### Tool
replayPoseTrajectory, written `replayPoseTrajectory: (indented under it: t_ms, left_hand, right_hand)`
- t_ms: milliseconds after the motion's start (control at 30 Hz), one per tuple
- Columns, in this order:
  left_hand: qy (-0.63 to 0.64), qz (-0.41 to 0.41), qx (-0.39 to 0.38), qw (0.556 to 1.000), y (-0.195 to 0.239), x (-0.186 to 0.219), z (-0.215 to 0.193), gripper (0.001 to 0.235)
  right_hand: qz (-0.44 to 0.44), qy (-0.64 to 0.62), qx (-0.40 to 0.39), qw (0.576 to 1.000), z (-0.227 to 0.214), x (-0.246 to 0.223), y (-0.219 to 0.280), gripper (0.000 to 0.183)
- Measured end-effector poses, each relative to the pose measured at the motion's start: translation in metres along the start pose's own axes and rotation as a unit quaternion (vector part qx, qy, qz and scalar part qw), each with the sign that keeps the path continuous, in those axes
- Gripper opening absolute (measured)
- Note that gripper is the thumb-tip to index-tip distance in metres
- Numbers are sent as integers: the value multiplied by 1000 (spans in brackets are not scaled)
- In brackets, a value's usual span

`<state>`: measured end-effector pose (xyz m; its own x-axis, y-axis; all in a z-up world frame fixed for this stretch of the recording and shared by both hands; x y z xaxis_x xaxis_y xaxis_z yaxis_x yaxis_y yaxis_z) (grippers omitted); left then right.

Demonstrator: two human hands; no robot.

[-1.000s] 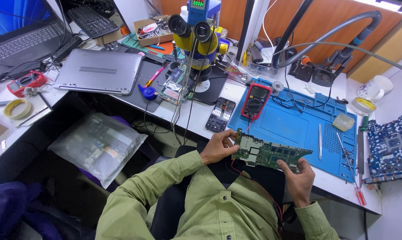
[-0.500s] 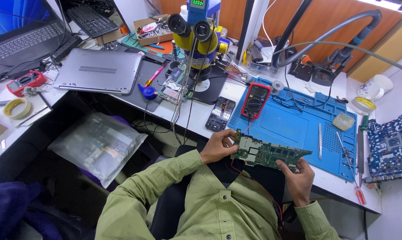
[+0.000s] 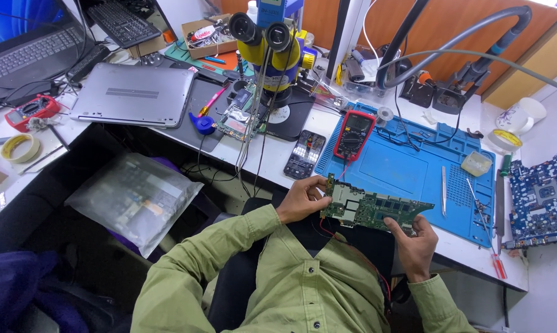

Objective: The person uses a multimeter to test points on a green circuit board, then flips the board over to inspect the other side. They place the board on a blue mat and use tweezers to pick up a small component from a container.

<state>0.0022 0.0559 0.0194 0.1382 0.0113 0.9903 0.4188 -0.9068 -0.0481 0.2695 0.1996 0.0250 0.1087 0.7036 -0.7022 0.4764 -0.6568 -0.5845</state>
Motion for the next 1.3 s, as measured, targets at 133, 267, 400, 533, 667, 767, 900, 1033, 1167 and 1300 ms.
replayPoseTrajectory:
  t_ms: [133, 267, 400, 533, 667, 767, 900, 1033, 1167, 1300]
  left_hand:
    - [12, 4, 2, 1000, -6, -8, -1, 20]
    - [70, 55, -26, 996, -12, -36, 4, 39]
    - [83, 50, -33, 995, -17, -46, 5, 39]
    - [74, 52, -20, 996, -19, -50, 2, 42]
    - [78, 41, -24, 996, -20, -50, 3, 36]
    - [75, 43, -27, 996, -18, -45, 4, 34]
    - [61, 56, -28, 996, -15, -32, 2, 29]
    - [58, 44, -30, 997, -12, -24, 2, 25]
    - [54, 41, -18, 998, -9, -20, 0, 28]
    - [33, 19, 1, 999, -12, -31, 1, 39]
  right_hand:
    - [4, -6, 0, 1000, 0, 27, 5, 45]
    - [40, -29, 14, 999, -7, 95, 25, 39]
    - [24, -17, 11, 999, -7, 103, 27, 39]
    - [40, -35, 12, 999, -8, 99, 26, 38]
    - [17, -35, 13, 999, -7, 103, 25, 37]
    - [9, -35, 8, 999, -7, 108, 27, 35]
    - [9, -42, 2, 999, -6, 90, 22, 33]
    - [14, -42, 4, 999, -5, 83, 20, 35]
    - [26, -45, 4, 999, -8, 94, 21, 34]
    - [21, -33, -7, 999, -12, 87, 22, 39]
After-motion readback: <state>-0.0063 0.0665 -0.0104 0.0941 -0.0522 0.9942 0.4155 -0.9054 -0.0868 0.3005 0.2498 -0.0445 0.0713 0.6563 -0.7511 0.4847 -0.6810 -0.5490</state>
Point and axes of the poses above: each hand's wrist, its own y-axis away from the middle knuckle, its own z-axis out of the palm, x = y × z, the point moved 7 cm from there along -y, towards the middle knuckle, and after that the axes turned 15 degrees about -z, right-handed, at the moved point
